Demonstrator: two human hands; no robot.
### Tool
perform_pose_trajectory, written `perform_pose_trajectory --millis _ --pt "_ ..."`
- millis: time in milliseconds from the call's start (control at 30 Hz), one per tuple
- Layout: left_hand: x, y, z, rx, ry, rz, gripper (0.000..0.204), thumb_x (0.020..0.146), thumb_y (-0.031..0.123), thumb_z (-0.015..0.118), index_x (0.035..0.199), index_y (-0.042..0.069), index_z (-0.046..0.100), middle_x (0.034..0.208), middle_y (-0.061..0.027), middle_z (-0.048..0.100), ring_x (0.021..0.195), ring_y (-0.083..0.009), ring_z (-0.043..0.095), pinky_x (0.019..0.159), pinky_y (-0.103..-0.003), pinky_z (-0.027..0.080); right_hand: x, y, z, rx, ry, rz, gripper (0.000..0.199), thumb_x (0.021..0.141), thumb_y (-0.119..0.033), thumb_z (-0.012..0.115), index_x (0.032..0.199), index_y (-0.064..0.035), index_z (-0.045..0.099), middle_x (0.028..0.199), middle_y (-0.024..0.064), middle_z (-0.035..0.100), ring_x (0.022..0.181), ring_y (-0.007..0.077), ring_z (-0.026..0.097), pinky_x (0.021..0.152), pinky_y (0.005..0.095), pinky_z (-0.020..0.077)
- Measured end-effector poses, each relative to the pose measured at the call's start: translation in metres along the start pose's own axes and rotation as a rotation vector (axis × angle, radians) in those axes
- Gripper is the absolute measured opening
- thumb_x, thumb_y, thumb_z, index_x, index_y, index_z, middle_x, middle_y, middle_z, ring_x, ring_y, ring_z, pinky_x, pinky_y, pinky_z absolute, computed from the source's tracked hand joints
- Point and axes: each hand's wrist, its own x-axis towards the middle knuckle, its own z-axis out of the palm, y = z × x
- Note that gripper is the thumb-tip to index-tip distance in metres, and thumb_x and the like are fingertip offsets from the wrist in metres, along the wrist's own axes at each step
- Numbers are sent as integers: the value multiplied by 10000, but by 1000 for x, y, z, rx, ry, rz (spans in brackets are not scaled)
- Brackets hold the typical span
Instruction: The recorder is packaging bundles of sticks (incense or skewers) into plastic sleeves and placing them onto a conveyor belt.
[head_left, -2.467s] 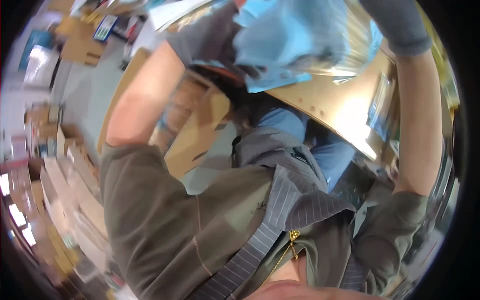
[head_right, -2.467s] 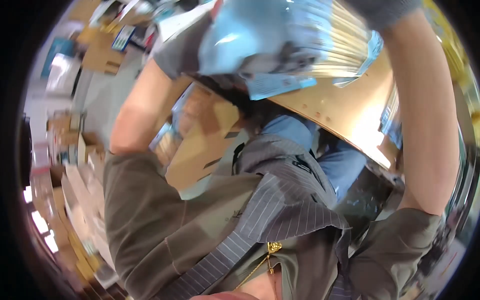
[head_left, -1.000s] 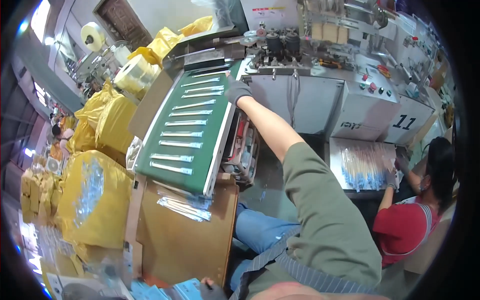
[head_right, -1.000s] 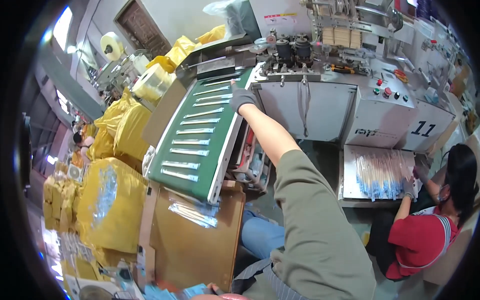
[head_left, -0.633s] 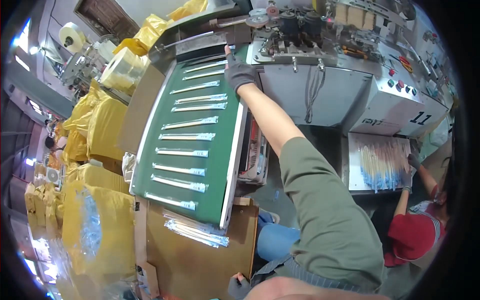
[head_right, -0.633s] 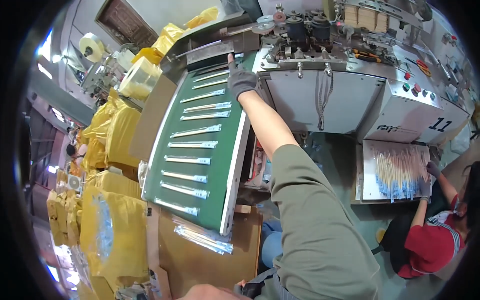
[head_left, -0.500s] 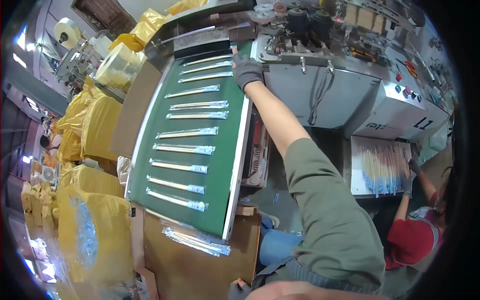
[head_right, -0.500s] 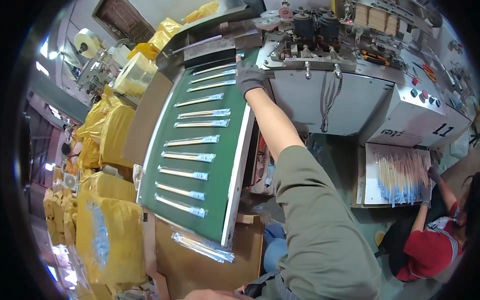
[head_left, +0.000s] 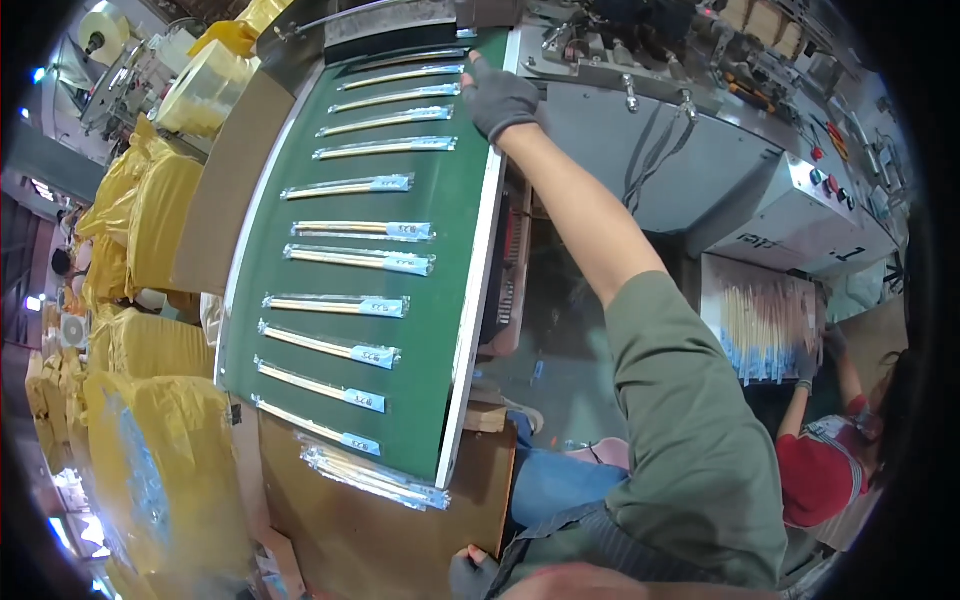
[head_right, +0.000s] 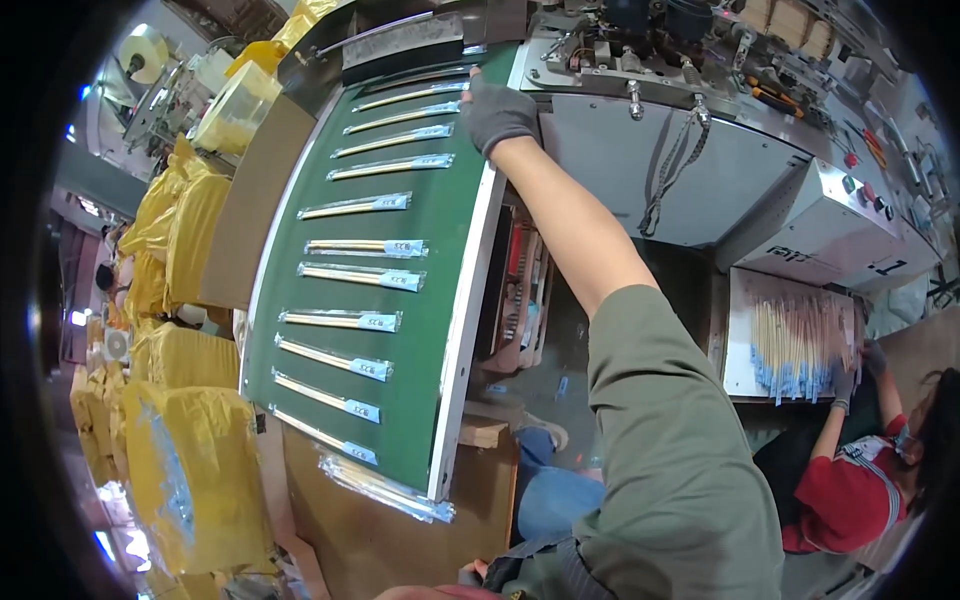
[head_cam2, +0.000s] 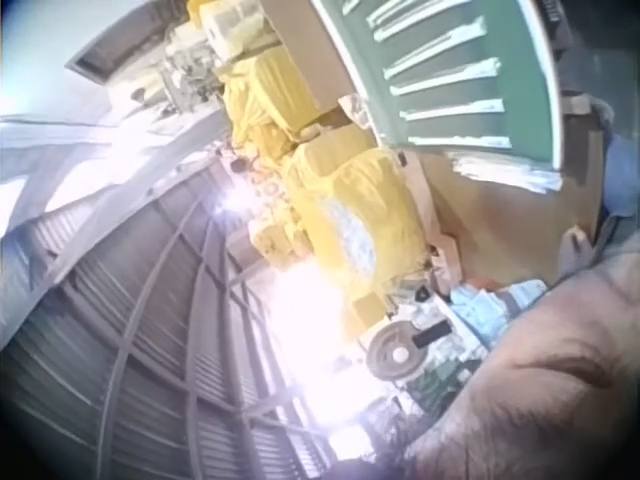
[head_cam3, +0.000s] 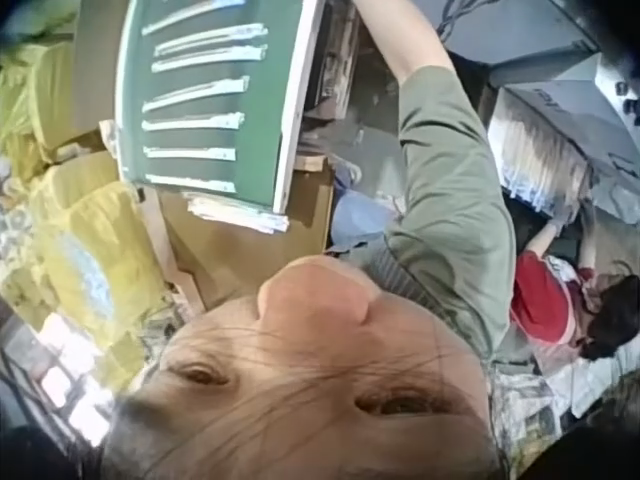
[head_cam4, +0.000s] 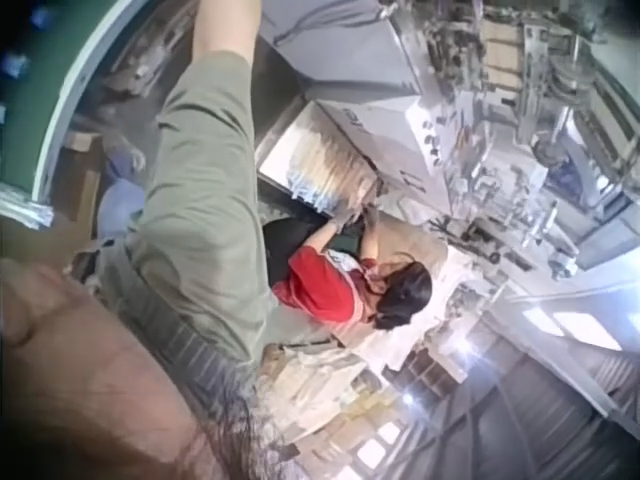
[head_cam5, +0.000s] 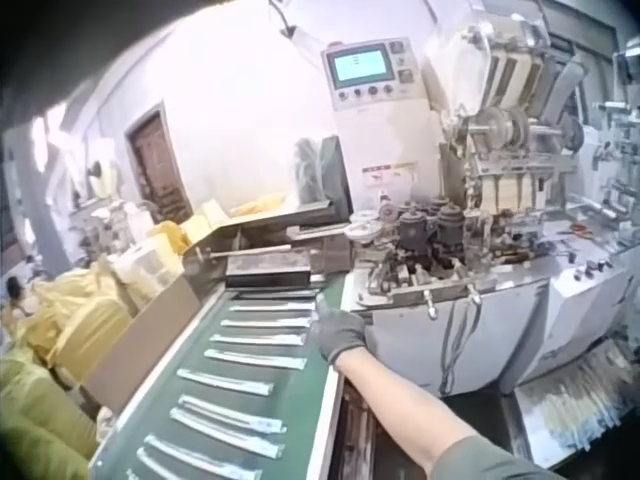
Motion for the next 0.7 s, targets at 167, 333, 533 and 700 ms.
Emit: perform_pose_trajectory --millis 167,333,533,700 --pt "-13 -28 26 -84 174 -45 237 842 278 601 730 69 590 630 -112 576 570 -310 565 517 -404 425 15 18 -2 -70 -68 9 477 902 -386 438 1339 -194 464 876 187 676 826 344 655 738 458 481" --pt "-13 1 13 -63 250 11 231 828 274 624 691 92 585 593 -81 553 514 -273 539 479 -382 398 29 21 6 -69 -172 74 515 909 -438 429 1369 -205 433 902 175 679 856 339 655 758 447 482" --pt "-7 47 0 5 364 75 253 833 286 631 688 85 580 565 -79 536 492 -269 524 466 -366 382 52 38 10 -105 -204 90 570 912 -488 418 1400 -194 390 906 169 680 858 333 657 762 445 482" --pt "-6 70 -6 -74 290 -43 260 830 292 638 701 74 580 580 -96 546 509 -280 534 477 -362 398 72 52 22 -135 -221 65 642 889 -548 419 1402 -162 387 963 180 679 897 345 655 763 438 490"
